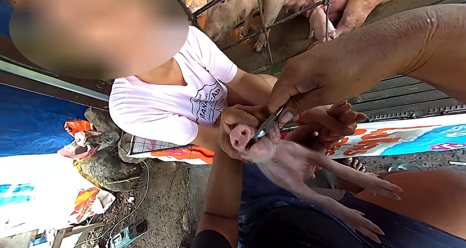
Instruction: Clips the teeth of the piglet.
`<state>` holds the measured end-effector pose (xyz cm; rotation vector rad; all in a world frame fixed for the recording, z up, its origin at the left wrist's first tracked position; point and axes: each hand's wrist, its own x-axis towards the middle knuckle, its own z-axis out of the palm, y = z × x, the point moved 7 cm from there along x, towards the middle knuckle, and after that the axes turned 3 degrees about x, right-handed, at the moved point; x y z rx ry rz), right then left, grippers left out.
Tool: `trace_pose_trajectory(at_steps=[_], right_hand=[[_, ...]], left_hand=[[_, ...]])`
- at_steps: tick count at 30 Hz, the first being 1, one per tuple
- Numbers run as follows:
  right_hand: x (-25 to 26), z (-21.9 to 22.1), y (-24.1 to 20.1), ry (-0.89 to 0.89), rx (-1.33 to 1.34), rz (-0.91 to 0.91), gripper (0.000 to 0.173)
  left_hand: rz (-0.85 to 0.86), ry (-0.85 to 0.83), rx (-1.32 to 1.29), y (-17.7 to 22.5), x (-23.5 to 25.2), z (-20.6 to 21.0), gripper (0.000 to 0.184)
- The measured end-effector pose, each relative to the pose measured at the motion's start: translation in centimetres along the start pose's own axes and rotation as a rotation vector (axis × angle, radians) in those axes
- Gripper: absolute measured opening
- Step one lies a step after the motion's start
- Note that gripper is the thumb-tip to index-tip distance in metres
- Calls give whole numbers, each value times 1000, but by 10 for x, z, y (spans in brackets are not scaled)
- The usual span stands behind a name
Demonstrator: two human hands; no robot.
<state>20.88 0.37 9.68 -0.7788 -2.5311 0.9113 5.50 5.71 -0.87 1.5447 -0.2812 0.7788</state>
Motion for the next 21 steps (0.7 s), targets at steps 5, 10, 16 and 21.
trace_pose_trajectory(at_steps=[5,10,16,21], right_hand=[[3,-6,-4,-82,72,151,15],[4,1,-2,23,-36,63,15],[10,-12,5,-56,107,-152,17],[11,-12,3,-35,75,-196,18]], left_hand=[[25,37,3,-17,-19,-13,31],[-105,96,-159,-15,-5,3,28],[-182,178,-292,-20,-8,5,28],[6,-10,-268,-36,-31,-16,22]])
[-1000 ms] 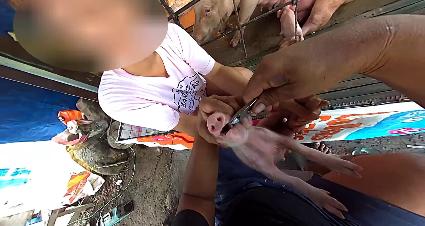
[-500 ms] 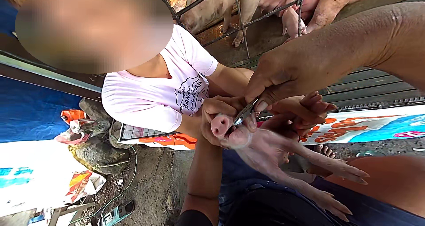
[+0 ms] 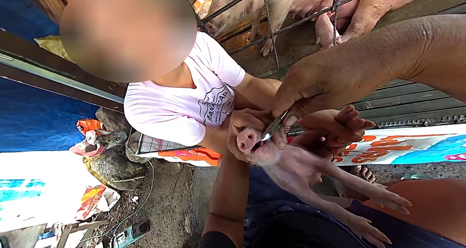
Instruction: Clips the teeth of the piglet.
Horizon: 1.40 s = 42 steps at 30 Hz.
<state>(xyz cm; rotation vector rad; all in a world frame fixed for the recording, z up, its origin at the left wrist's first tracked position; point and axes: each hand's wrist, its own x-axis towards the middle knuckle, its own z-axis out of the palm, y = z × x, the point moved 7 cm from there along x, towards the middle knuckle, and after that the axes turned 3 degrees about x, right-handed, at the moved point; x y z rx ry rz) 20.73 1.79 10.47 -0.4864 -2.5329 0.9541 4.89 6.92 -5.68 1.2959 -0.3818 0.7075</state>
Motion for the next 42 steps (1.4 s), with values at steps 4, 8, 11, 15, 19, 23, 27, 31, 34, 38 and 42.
trace_pose_trajectory(at_steps=[4,8,11,15,19,23,27,31,34,38,42], right_hand=[[-1,0,-6,34,-121,-1,14],[-2,-2,-4,31,-145,-59,15],[-2,-4,-1,47,-221,-86,19],[-1,-4,1,30,-222,-70,19],[0,11,-3,143,-304,-106,17],[-3,15,-6,159,-307,-27,12],[-2,7,-11,84,-314,60,11],[0,7,1,7,-224,78,10],[1,7,5,21,-238,-2,11],[-4,19,49,157,-169,-234,16],[-4,7,-1,21,-192,6,15]], left_hand=[[20,15,64,39,61,56,19],[17,-3,95,40,65,56,22],[-8,0,115,36,56,47,24],[48,-34,102,4,5,1,25],[-26,72,63,-1,-4,-4,28],[-117,173,-37,-5,-6,-1,22],[-43,157,4,-4,0,2,27],[-4,-3,12,7,17,13,23],[-50,20,35,34,51,50,20],[-76,4,24,40,61,60,19],[-50,14,49,43,69,68,31]])
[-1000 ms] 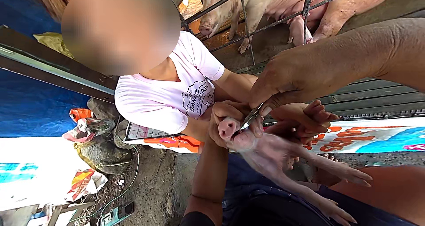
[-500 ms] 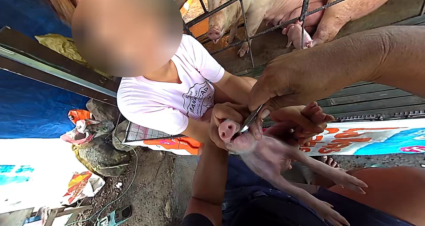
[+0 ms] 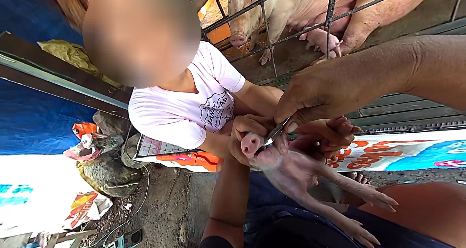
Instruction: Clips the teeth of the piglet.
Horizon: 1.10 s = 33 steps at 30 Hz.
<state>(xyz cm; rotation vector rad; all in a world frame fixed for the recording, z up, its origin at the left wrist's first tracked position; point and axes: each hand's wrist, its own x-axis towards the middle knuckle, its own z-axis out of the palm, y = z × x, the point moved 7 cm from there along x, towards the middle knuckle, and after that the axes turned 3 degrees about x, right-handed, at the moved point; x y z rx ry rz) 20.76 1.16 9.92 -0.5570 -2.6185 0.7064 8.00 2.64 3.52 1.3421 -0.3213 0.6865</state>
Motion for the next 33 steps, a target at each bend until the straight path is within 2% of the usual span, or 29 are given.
trace_pose_trajectory(at_steps=[2,5,12,15,19,23,27,30,33], right_hand=[[0,-4,-9,0,-12,28,15],[-1,-3,-10,29,-4,7,15],[2,-4,-4,-2,-2,-62,21],[1,-4,-5,12,-6,-59,22],[1,-1,-7,69,11,-128,22],[-2,4,-6,93,78,-105,19],[-3,7,-7,83,231,-107,18],[-5,9,-7,66,278,-122,19],[-7,10,-10,134,195,-153,17]], left_hand=[[-23,8,-53,-1,1,2,32],[5,-6,-115,-3,-2,-1,22],[34,-52,-45,-11,-16,-16,18],[-39,22,-130,-11,-10,-7,24],[-182,171,-283,-32,-19,-10,27],[-155,72,-219,-39,-35,-26,24],[-89,53,-197,-17,-7,8,30],[-65,58,-40,-41,-34,-20,34],[-27,0,-91,-46,-33,-24,35]])
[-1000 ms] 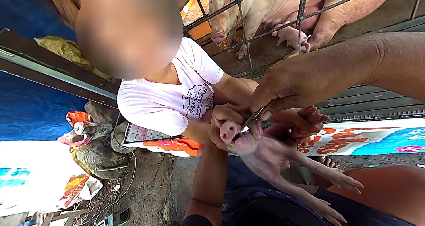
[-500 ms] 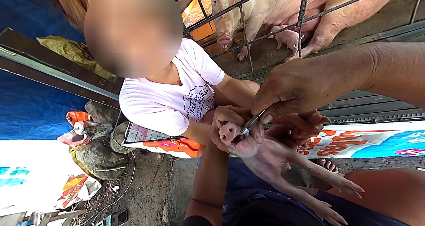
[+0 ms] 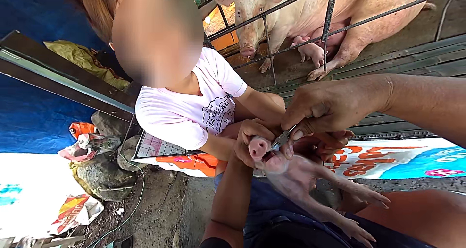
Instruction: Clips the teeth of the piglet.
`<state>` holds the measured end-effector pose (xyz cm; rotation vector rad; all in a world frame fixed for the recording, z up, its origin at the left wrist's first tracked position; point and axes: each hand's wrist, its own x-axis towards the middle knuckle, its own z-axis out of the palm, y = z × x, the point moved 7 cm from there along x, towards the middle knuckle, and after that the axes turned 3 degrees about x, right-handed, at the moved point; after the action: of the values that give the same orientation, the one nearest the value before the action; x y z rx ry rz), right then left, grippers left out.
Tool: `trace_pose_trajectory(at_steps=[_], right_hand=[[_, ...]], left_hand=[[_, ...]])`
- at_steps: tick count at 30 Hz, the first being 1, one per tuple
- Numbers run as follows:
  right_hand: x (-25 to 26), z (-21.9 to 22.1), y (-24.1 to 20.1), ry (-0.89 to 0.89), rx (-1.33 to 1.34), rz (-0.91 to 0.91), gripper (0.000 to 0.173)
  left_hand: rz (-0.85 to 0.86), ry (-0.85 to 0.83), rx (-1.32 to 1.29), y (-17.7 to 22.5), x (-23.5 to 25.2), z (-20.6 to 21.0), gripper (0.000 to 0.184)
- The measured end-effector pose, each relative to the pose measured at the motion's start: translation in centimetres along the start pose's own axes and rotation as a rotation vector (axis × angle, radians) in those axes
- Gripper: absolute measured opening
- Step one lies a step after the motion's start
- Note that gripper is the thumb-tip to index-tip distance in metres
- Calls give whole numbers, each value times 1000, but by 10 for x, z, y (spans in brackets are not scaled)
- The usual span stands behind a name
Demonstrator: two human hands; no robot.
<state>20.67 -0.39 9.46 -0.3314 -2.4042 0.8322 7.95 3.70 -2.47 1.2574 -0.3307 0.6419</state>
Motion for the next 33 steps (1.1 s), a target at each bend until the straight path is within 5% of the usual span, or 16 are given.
trace_pose_trajectory(at_steps=[5,18,22,24,26,29,33], right_hand=[[7,-5,-8,29,-262,-88,22],[24,-14,-16,-109,-424,-117,20],[24,-12,-16,-131,-440,-115,16],[24,-12,-17,-129,-447,-106,16],[23,-12,-19,-122,-456,-99,21],[23,-11,-23,-83,-429,-146,26],[12,-17,-24,-74,-288,-44,22]], left_hand=[[39,-17,63,44,35,44,30],[150,-92,-13,36,27,31,20],[245,110,-125,38,39,58,22],[99,-22,-218,42,43,56,14],[139,-96,-93,39,35,44,15],[69,31,-102,39,34,45,13],[176,-156,-4,34,28,34,21]])
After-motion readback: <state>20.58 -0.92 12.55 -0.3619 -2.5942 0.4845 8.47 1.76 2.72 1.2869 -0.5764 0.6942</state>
